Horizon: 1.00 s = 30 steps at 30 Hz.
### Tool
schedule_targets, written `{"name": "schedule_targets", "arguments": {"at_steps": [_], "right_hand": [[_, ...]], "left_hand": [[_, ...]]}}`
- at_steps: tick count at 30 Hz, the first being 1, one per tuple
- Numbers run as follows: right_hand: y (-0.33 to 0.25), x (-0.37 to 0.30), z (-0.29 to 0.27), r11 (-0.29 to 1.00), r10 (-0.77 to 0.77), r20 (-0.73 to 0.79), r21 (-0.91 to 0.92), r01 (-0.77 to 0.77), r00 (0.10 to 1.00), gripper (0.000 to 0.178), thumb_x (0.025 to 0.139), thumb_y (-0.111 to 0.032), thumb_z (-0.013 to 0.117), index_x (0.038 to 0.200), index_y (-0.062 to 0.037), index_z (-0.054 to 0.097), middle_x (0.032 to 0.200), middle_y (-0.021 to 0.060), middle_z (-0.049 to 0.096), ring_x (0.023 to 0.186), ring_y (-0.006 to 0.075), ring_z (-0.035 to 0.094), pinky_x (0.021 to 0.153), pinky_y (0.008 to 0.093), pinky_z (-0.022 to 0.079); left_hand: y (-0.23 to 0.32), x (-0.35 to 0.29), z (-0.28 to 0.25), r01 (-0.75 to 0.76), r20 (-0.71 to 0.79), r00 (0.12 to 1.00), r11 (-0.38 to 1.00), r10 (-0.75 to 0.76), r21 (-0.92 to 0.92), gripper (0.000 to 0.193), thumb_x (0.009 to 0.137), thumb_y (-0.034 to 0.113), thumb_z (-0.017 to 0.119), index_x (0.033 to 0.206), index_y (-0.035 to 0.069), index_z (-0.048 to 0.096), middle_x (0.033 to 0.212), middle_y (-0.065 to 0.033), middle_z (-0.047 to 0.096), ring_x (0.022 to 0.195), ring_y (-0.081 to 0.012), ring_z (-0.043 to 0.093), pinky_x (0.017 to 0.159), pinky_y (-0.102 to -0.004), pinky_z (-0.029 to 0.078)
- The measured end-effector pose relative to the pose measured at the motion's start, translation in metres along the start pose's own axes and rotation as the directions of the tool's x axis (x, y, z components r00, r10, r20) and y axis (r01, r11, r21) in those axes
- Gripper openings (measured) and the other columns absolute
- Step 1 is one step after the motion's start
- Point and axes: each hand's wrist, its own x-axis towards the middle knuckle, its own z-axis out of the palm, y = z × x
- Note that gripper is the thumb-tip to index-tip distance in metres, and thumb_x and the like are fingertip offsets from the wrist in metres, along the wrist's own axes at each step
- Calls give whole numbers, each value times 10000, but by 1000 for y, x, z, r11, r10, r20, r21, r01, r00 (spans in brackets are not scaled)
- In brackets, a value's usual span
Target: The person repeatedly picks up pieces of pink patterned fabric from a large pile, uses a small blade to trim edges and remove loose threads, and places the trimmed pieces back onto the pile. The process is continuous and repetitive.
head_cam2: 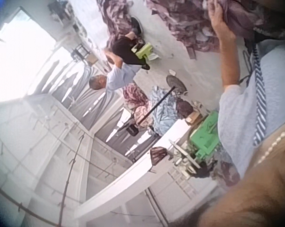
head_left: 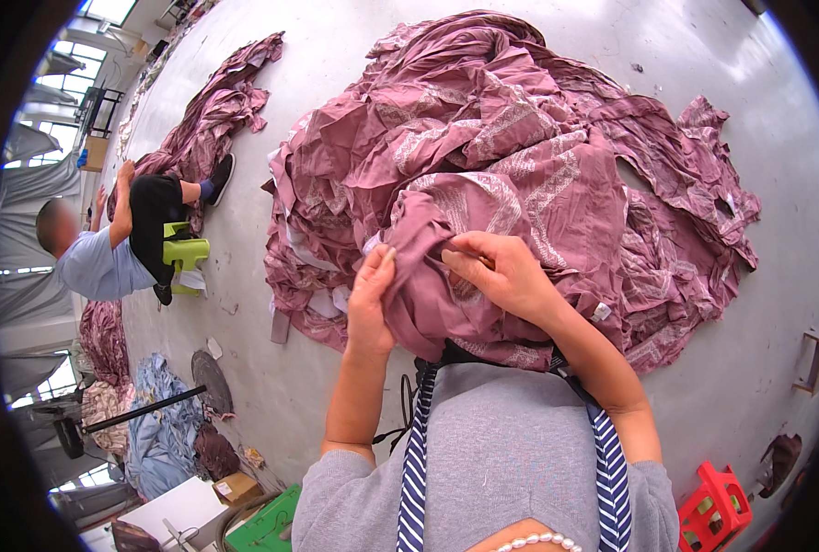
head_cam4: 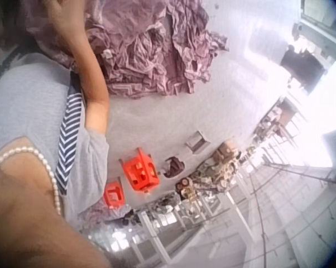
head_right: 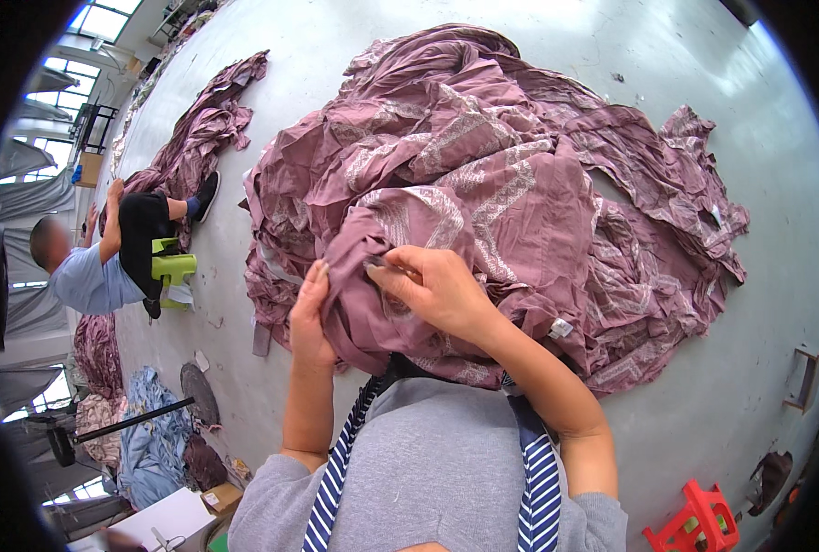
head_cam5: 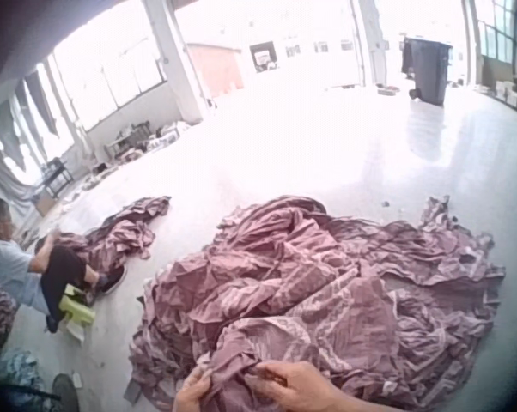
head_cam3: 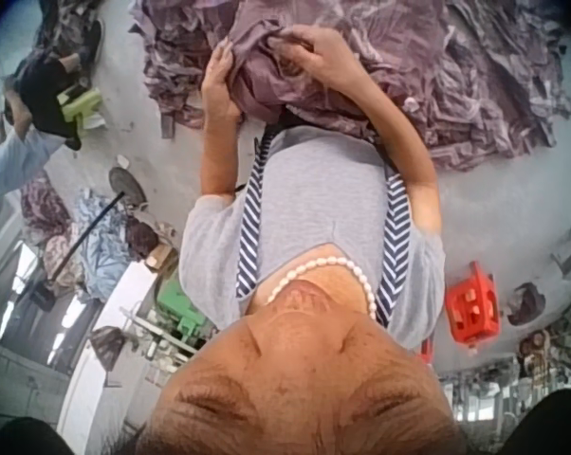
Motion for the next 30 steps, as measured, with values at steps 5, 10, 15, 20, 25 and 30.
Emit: {"name": "schedule_targets", "arguments": {"at_steps": [5, 10, 15, 20, 25, 30], "right_hand": [[21, 4, 6, 831, 241, 23, 512, -218, 970, 199, 898, -167, 642, 826, 8, 581, 612, -62, 479, 544, 48, 441, 457, 251, 348], [-8, -3, 12, 922, -306, -131, -290, 258, 943, 144, 764, -40, 664, 854, -15, 555, 636, 60, 518, 527, 138, 502, 479, 298, 400], [-12, -7, 17, 594, -583, 97, -627, 505, 807, 298, 621, -80, 650, 893, -41, 534, 762, 71, 538, 683, 252, 577, 573, 355, 439], [-17, -8, 12, 545, -574, 165, -653, 526, 802, 326, 630, -124, 653, 922, -29, 546, 788, 75, 538, 692, 239, 570, 597, 348, 435], [-19, -7, 14, 566, -586, 170, -614, 550, 792, 403, 638, -101, 661, 1019, -11, 565, 830, 88, 582, 723, 245, 600, 619, 349, 459], [-18, -8, 7, 758, -494, 52, -462, 460, 868, 434, 623, -43, 684, 1042, -43, 570, 779, 88, 599, 680, 242, 623, 591, 351, 488]], "left_hand": [[-17, -13, 0, 102, -83, 993, 940, -80, 325, 185, 913, 87, 573, 1094, 58, 546, 1000, -8, 616, 850, -82, 582, 718, -221, 476], [2, -1, 31, -438, 279, 841, 283, 463, 853, 418, 763, 106, 709, 1141, 40, 543, 1156, -82, 569, 902, -133, 556, 660, -236, 443], [7, 4, 40, -487, 390, 801, 117, 455, 865, 402, 675, -6, 689, 1064, 26, 590, 1107, -100, 602, 836, -154, 590, 612, -238, 450], [-2, 2, 30, -434, 218, 834, 359, 506, 826, 170, 759, -77, 611, 905, 9, 622, 964, -86, 645, 741, -120, 595, 634, -217, 468], [4, -11, 44, -249, 132, 968, 826, 212, 505, 308, 863, -12, 592, 1167, -53, 557, 992, -67, 639, 904, -97, 614, 776, -213, 485], [-6, -11, 34, -258, 42, 955, 760, 292, 597, 287, 904, 59, 617, 1168, -46, 584, 941, -31, 648, 812, -56, 592, 725, -186, 470]]}}
